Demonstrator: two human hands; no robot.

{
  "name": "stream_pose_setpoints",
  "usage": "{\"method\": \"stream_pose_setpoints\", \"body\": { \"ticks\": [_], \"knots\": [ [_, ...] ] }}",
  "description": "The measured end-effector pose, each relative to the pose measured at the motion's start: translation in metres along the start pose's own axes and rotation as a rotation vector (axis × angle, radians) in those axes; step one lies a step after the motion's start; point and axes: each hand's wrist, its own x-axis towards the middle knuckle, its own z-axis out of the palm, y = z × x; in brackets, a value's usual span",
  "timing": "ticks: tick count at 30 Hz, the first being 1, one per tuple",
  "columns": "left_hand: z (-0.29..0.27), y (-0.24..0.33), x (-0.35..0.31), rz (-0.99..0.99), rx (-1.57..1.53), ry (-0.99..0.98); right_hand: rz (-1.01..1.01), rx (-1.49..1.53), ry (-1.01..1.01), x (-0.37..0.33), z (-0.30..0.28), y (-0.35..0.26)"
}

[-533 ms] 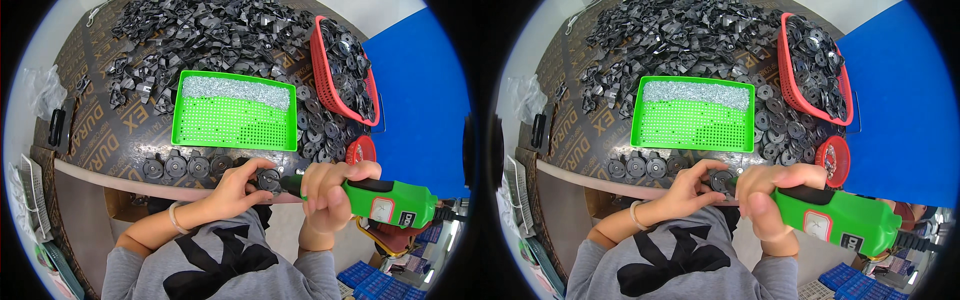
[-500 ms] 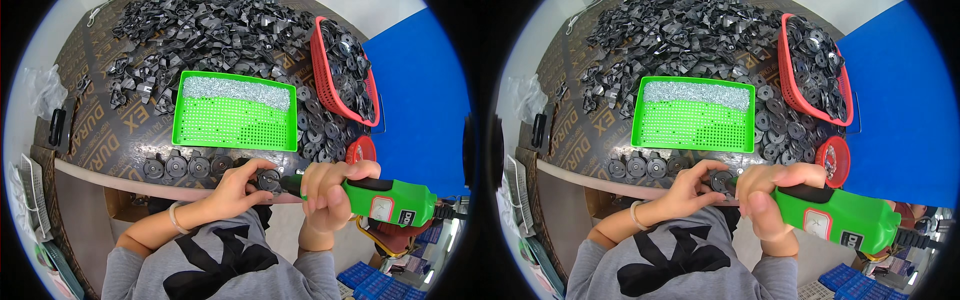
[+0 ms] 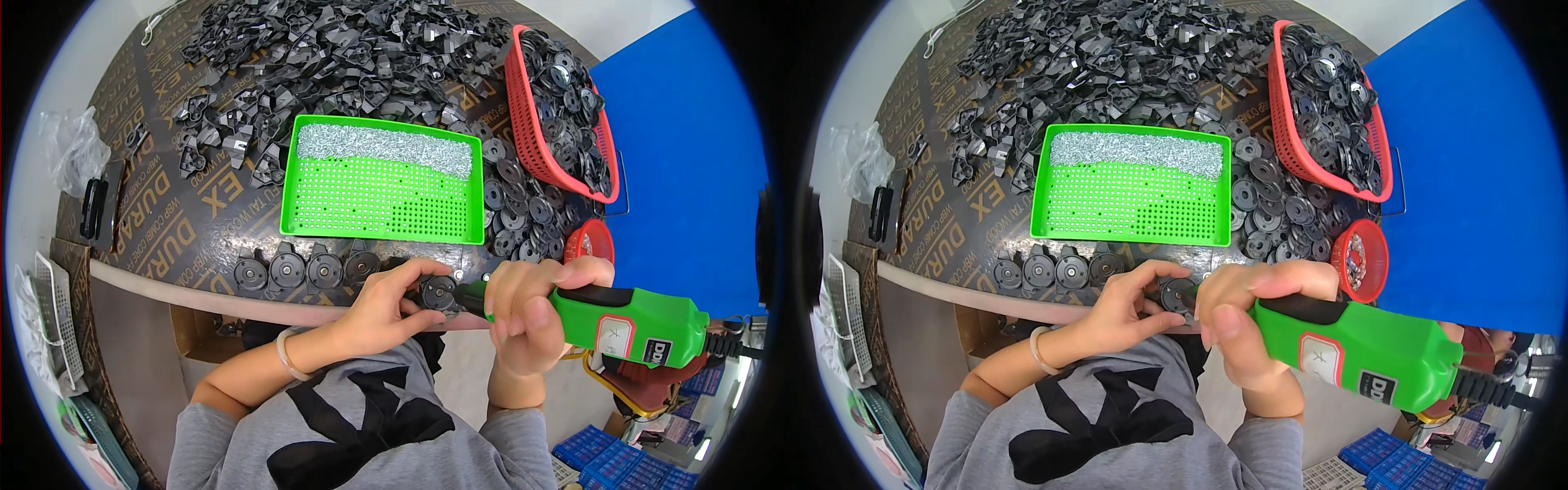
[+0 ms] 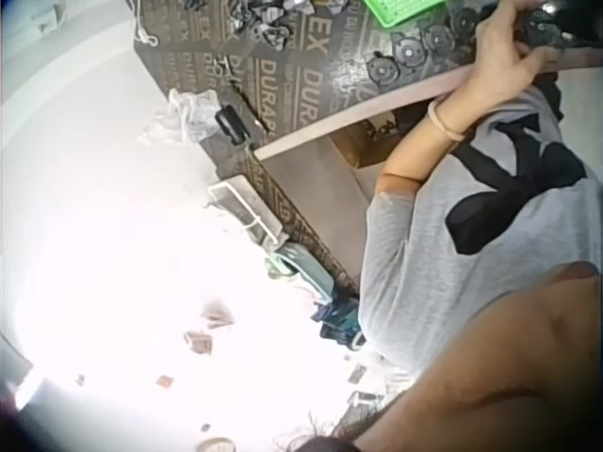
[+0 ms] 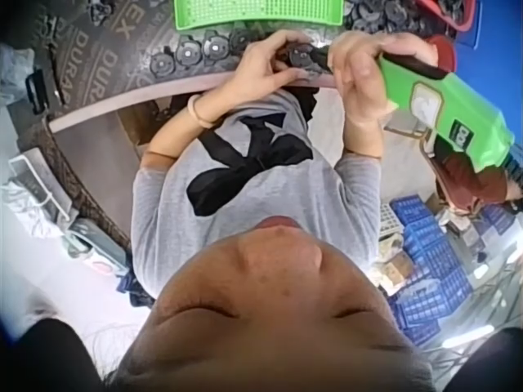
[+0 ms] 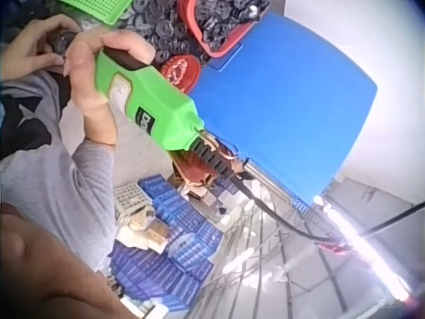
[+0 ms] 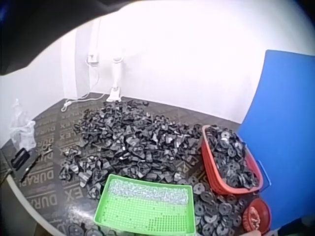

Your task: Assembling small plastic components by inserting screws using a power screwdriver on a factory workbench.

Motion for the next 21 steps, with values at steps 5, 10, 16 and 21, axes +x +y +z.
{"method": "stream_pose_setpoints", "body": {
  "ticks": [5, 10, 16, 21],
  "knots": [
    [0.004, 0.001, -0.001, 0.079, -0.025, 0.042, -0.001, -0.005, -0.001, -0.002, 0.001, 0.002],
    [-0.003, 0.003, 0.0, 0.071, 0.069, 0.017, -0.022, -0.008, -0.014, -0.002, 0.002, 0.002],
    [-0.002, 0.01, 0.001, 0.062, 0.082, 0.021, -0.023, -0.003, -0.003, -0.004, 0.002, 0.0],
    [-0.003, 0.007, -0.001, 0.02, 0.078, 0.012, -0.09, -0.03, -0.013, 0.0, -0.007, -0.005]
  ]
}}
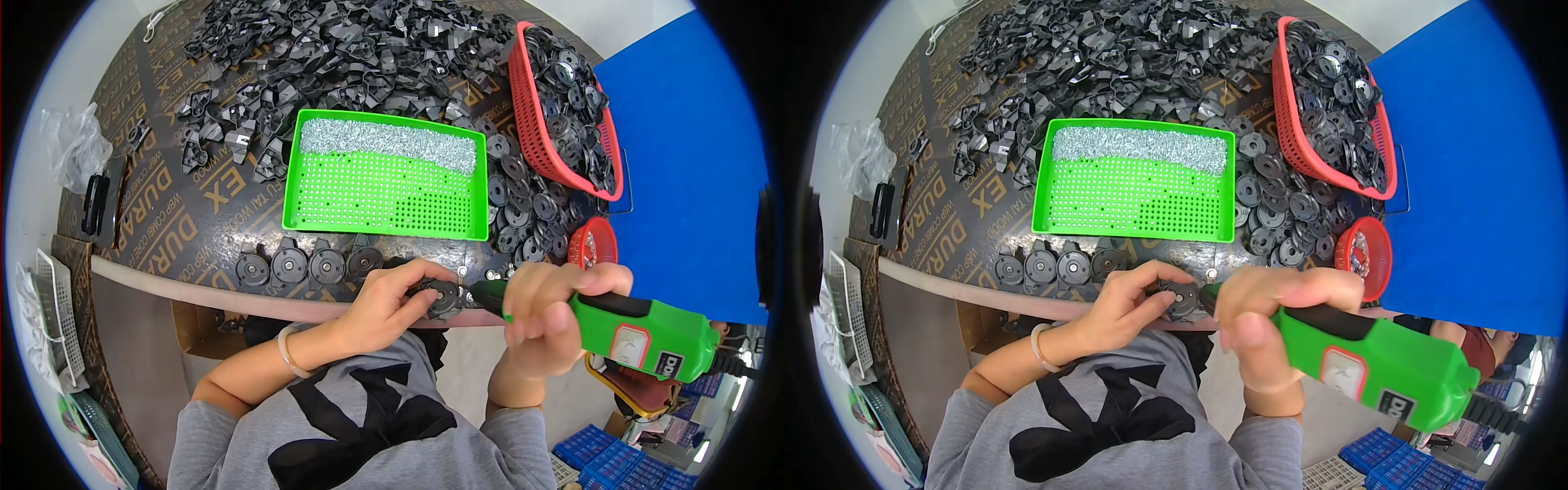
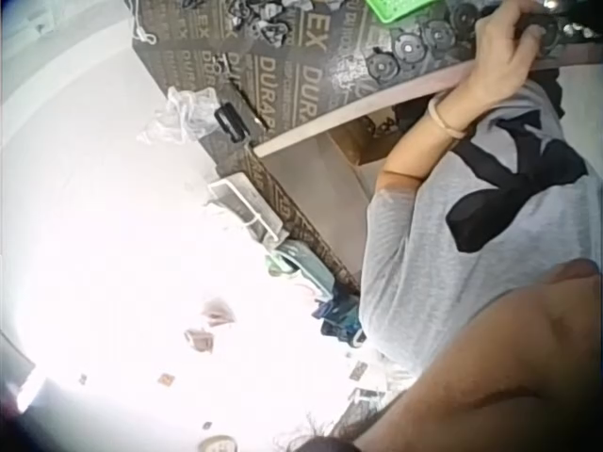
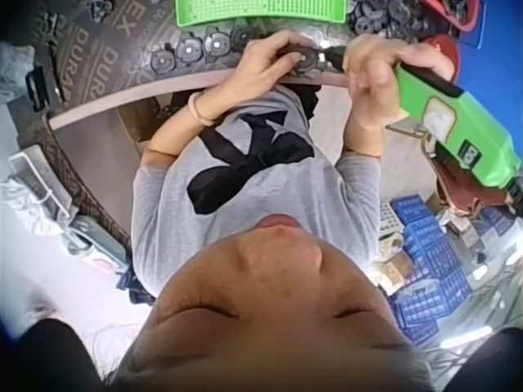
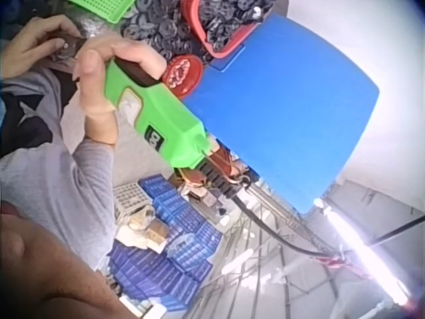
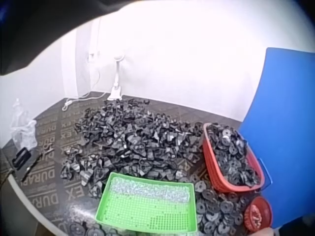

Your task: Assembling small plastic components by inserting screws using a power screwdriver on a factory workbench.

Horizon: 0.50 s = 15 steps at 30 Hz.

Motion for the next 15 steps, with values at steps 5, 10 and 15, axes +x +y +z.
{"method": "stream_pose_setpoints", "body": {
  "ticks": [5, 10, 15],
  "knots": [
    [0.004, -0.002, 0.002, 0.009, -0.015, 0.023, 0.046, 0.077, -0.009, -0.001, -0.003, -0.004],
    [0.002, -0.002, 0.002, -0.007, -0.045, -0.003, 0.058, 0.047, 0.003, -0.008, 0.006, -0.001],
    [0.003, -0.007, 0.003, -0.01, -0.083, -0.009, 0.06, 0.033, 0.016, -0.01, 0.01, 0.0]
  ]
}}
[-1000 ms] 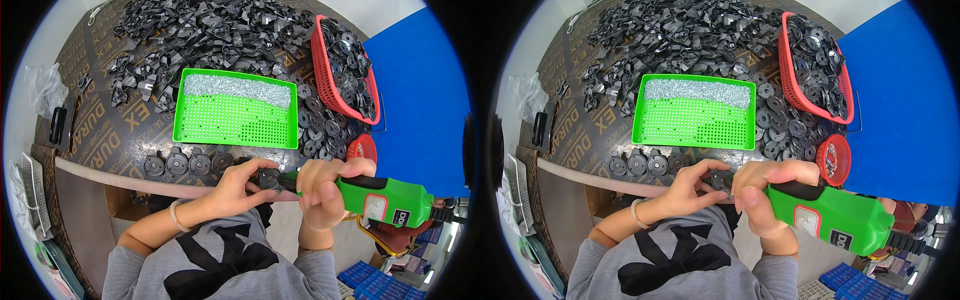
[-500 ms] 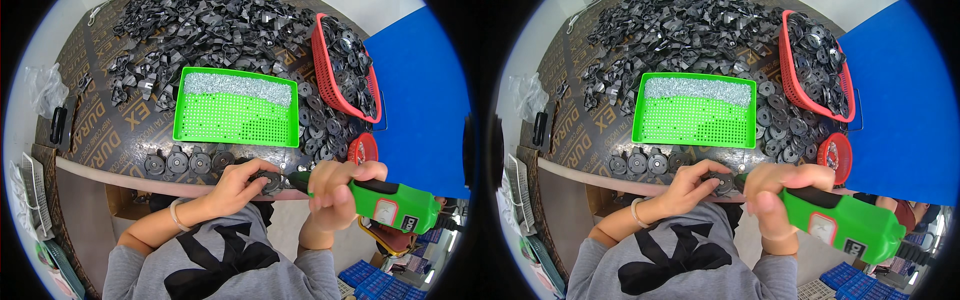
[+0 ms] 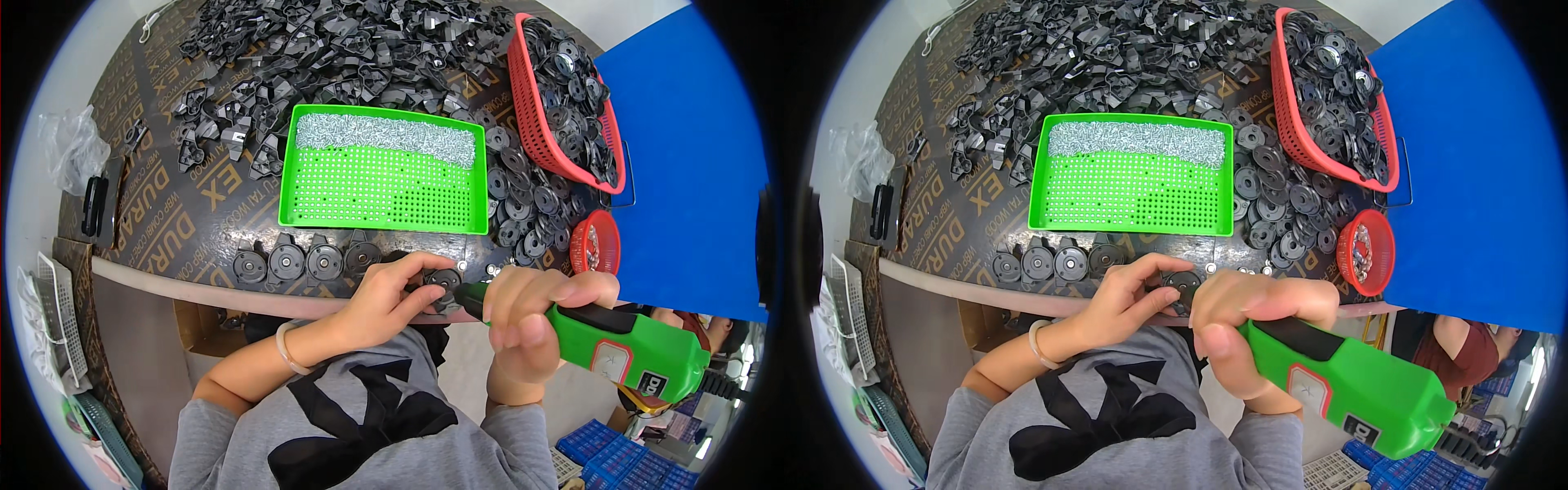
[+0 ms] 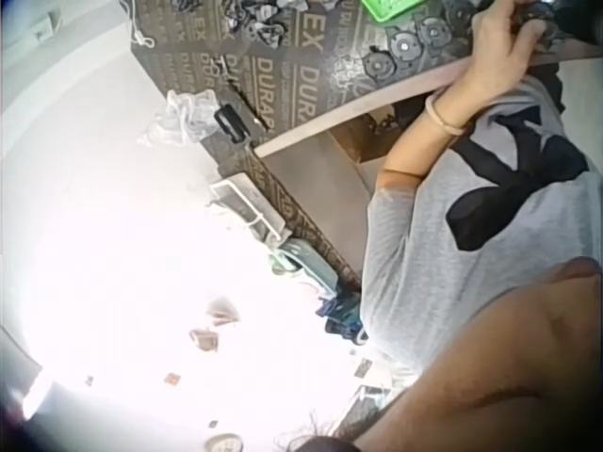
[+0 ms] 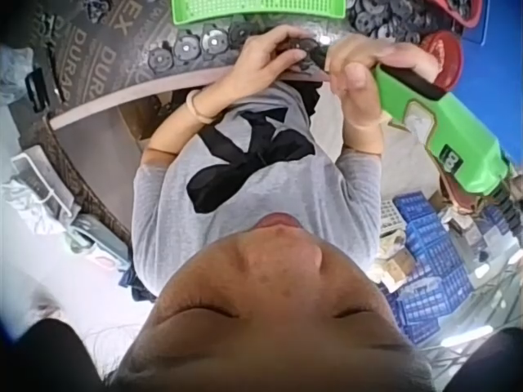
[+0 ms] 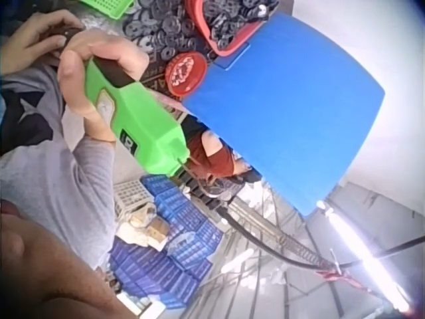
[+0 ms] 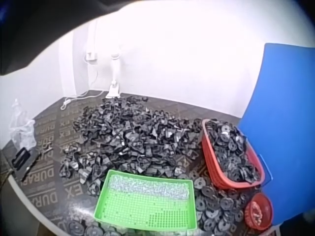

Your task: Assembling small plastic components by inserting screws using a power screwdriver on a factory workbench.

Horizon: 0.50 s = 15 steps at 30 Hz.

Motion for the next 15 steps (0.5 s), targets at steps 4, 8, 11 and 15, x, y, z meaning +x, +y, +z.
{"method": "stream_pose_setpoints", "body": {
  "ticks": [4, 8, 11, 15],
  "knots": [
    [0.0008, -0.0004, -0.0001, 0.001, -0.014, 0.005, -0.007, -0.035, 0.019, -0.0017, 0.0012, -0.0001],
    [0.0005, 0.0012, -0.0005, 0.005, -0.012, 0.0, -0.011, -0.05, 0.037, -0.0019, 0.0015, 0.0003],
    [-0.0039, 0.0059, -0.0004, -0.025, 0.108, -0.038, -0.004, -0.051, 0.041, -0.0006, 0.0009, -0.0006],
    [-0.0015, 0.0045, -0.0021, -0.043, -0.043, -0.034, 0.01, -0.04, 0.046, -0.0014, 0.0026, -0.002]
  ]
}}
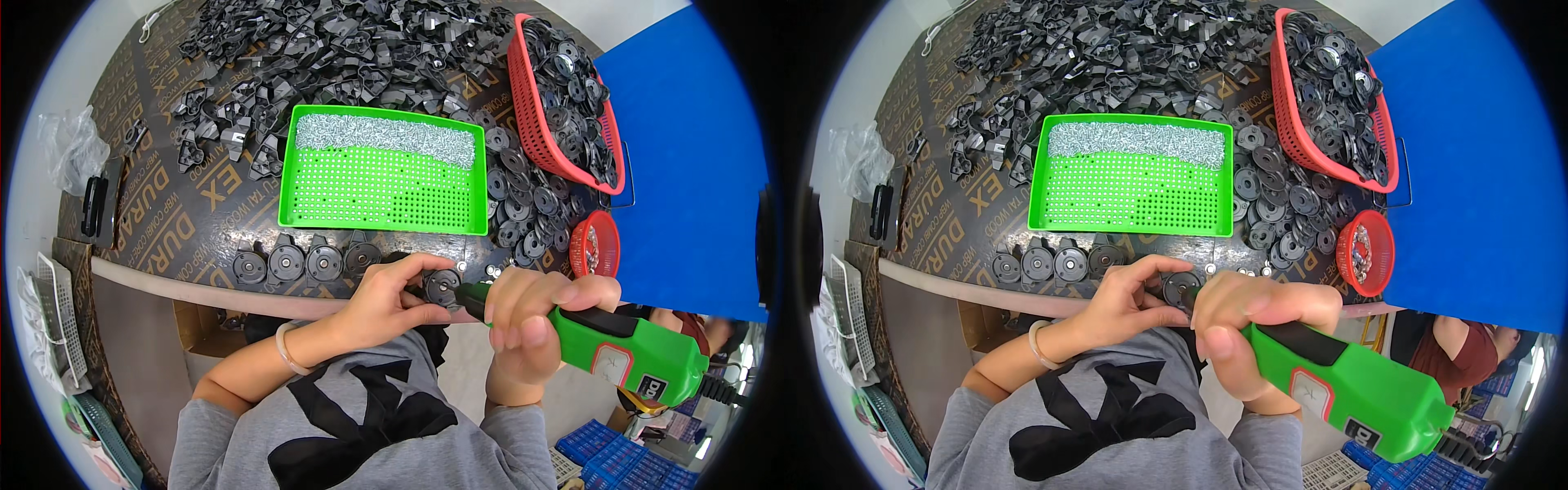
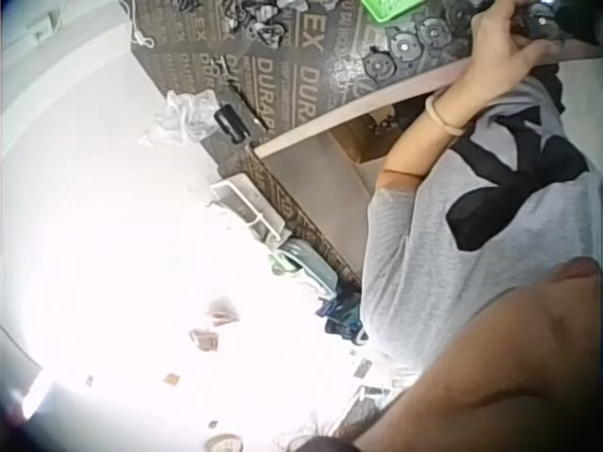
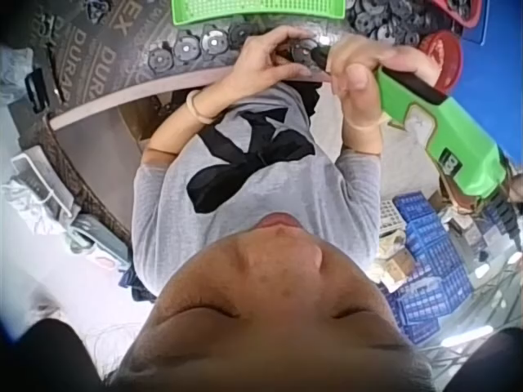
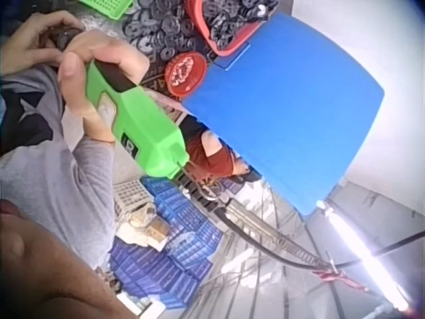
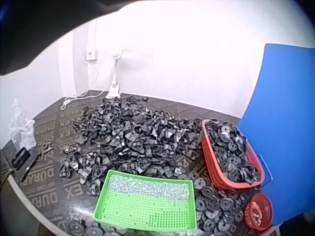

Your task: Assembling small plastic components by inserting screws using a power screwdriver on a factory workbench.

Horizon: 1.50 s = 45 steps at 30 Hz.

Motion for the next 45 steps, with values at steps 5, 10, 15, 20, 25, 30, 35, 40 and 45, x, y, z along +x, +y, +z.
{"method": "stream_pose_setpoints", "body": {
  "ticks": [5, 10, 15, 20, 25, 30, 35, 40, 45],
  "knots": [
    [0.0, 0.002, 0.0, 0.015, 0.029, 0.005, -0.026, 0.002, -0.004, -0.001, 0.001, 0.002],
    [0.0, -0.001, 0.0, 0.008, 0.012, -0.001, -0.017, 0.002, -0.001, 0.0, 0.003, 0.001],
    [0.0, 0.0, 0.0, 0.014, 0.038, 0.0, -0.026, -0.006, -0.004, 0.001, 0.002, 0.001],
    [0.001, -0.002, 0.0, 0.044, 0.027, 0.009, -0.019, -0.004, -0.029, 0.001, 0.0, 0.001],
    [0.001, 0.0, -0.001, 0.026, 0.062, 0.022, 0.006, -0.011, -0.039, 0.002, 0.001, 0.002],
    [-0.001, 0.003, -0.001, 0.002, 0.094, 0.017, 0.062, 0.04, -0.167, 0.003, -0.009, 0.003],
    [-0.002, 0.003, -0.001, 0.011, 0.135, -0.006, 0.099, 0.113, -0.139, 0.003, -0.011, 0.006],
    [-0.001, 0.003, -0.003, -0.008, 0.131, 0.023, 0.073, 0.102, -0.125, 0.008, -0.003, 0.009],
    [0.005, -0.007, -0.001, 0.032, 0.081, 0.05, -0.108, 0.123, -0.107, 0.032, -0.004, 0.004]
  ]
}}
